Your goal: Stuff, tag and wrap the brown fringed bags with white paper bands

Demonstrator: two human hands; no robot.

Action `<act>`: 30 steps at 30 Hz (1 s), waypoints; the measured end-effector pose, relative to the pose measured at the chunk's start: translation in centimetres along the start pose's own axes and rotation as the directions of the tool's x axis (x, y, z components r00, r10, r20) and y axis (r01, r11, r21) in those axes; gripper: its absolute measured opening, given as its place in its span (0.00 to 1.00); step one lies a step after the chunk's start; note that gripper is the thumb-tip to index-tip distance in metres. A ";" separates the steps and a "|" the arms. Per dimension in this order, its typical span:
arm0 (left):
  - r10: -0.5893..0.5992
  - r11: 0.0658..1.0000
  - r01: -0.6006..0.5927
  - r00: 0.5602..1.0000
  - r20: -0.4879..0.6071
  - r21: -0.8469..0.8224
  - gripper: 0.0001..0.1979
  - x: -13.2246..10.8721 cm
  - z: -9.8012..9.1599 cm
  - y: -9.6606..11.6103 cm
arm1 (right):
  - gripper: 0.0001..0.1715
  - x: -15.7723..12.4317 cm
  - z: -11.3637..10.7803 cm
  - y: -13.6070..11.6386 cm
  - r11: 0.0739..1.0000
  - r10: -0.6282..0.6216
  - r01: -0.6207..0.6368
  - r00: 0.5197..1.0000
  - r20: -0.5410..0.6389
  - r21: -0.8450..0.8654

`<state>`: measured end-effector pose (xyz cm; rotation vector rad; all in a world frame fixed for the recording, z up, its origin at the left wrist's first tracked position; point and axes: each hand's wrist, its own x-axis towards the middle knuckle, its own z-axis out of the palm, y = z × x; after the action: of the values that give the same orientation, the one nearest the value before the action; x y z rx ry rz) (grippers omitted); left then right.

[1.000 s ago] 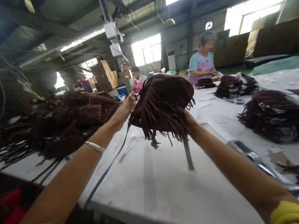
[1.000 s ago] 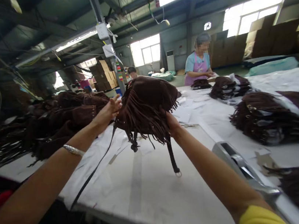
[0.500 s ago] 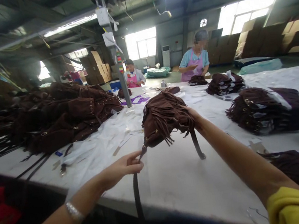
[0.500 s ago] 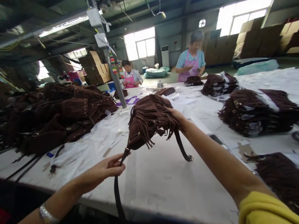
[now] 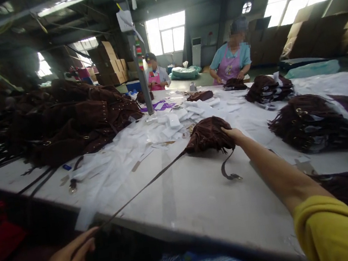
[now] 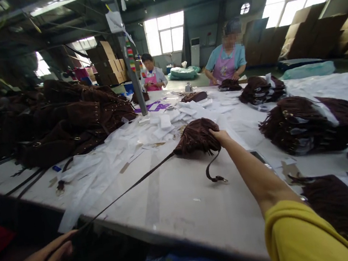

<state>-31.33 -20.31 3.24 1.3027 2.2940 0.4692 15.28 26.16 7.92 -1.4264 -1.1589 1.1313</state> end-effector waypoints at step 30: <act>0.253 0.967 -0.245 0.933 0.255 -0.064 0.18 -2.3 6.9 15.8 | 0.32 -28.5 9.5 5.8 0.824 -0.108 0.566 0.126 0.986 0.018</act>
<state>-15.29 -13.99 5.90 1.5496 1.9088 0.3871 3.00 -1.57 3.55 -0.3510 -2.6106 1.5225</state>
